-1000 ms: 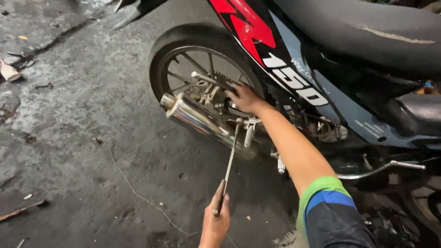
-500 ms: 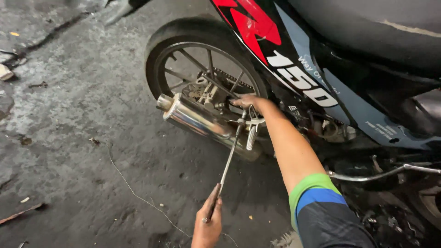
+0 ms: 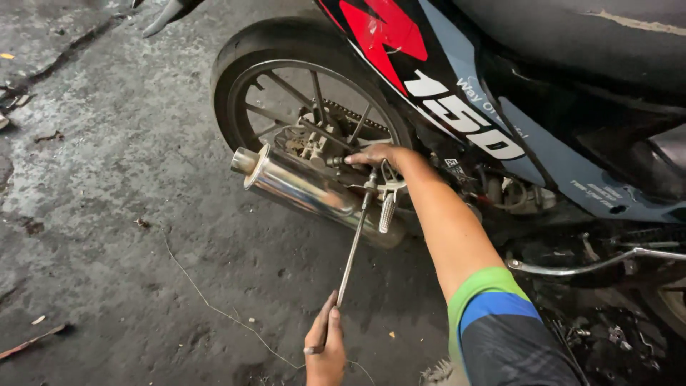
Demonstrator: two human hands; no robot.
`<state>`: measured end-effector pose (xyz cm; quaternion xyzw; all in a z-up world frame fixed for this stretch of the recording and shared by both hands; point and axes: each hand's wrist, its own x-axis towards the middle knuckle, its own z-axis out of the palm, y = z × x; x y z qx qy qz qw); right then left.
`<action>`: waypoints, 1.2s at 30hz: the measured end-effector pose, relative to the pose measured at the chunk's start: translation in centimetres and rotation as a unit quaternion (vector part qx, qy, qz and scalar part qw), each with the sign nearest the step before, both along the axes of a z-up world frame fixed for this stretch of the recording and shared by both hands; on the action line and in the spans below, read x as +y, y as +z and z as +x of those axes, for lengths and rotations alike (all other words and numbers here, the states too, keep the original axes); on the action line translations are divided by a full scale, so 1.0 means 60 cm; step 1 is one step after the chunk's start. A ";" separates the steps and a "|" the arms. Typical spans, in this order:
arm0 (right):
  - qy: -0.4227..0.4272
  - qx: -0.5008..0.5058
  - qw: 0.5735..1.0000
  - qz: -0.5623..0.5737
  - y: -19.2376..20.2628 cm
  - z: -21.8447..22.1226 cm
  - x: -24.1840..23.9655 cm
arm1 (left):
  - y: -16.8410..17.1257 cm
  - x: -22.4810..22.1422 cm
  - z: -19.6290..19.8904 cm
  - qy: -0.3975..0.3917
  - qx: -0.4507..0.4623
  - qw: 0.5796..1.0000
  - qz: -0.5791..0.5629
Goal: Disassembling motorcycle engine and exhaust components using a T-handle wrench and screwdriver
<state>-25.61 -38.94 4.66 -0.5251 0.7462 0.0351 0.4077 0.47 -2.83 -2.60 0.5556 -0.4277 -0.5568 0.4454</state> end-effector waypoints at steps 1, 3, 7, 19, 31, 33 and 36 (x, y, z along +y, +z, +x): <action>0.030 0.016 0.999 -0.004 -0.014 -0.010 -0.009 | -0.020 0.002 -0.007 0.041 0.070 0.996 0.047; 0.064 0.034 0.997 -0.010 -0.044 -0.028 -0.036 | -0.043 0.000 -0.018 0.084 0.141 0.982 0.090; 0.113 0.121 0.986 -0.002 -0.108 -0.060 -0.070 | -0.037 0.005 -0.019 0.068 0.143 0.982 0.102; 0.207 0.157 0.966 -0.011 -0.106 -0.058 -0.074 | 0.013 -0.005 -0.031 0.124 0.224 0.950 0.177; 0.154 0.103 0.981 -0.048 -0.127 -0.061 -0.062 | 0.022 0.004 -0.034 0.116 0.311 0.920 0.211; 0.169 0.113 0.977 -0.070 -0.151 -0.082 -0.083 | 0.024 0.005 -0.041 0.101 0.292 0.928 0.211; 0.177 0.095 0.977 -0.072 -0.167 -0.080 -0.104 | 0.018 0.010 -0.041 0.114 0.288 0.927 0.210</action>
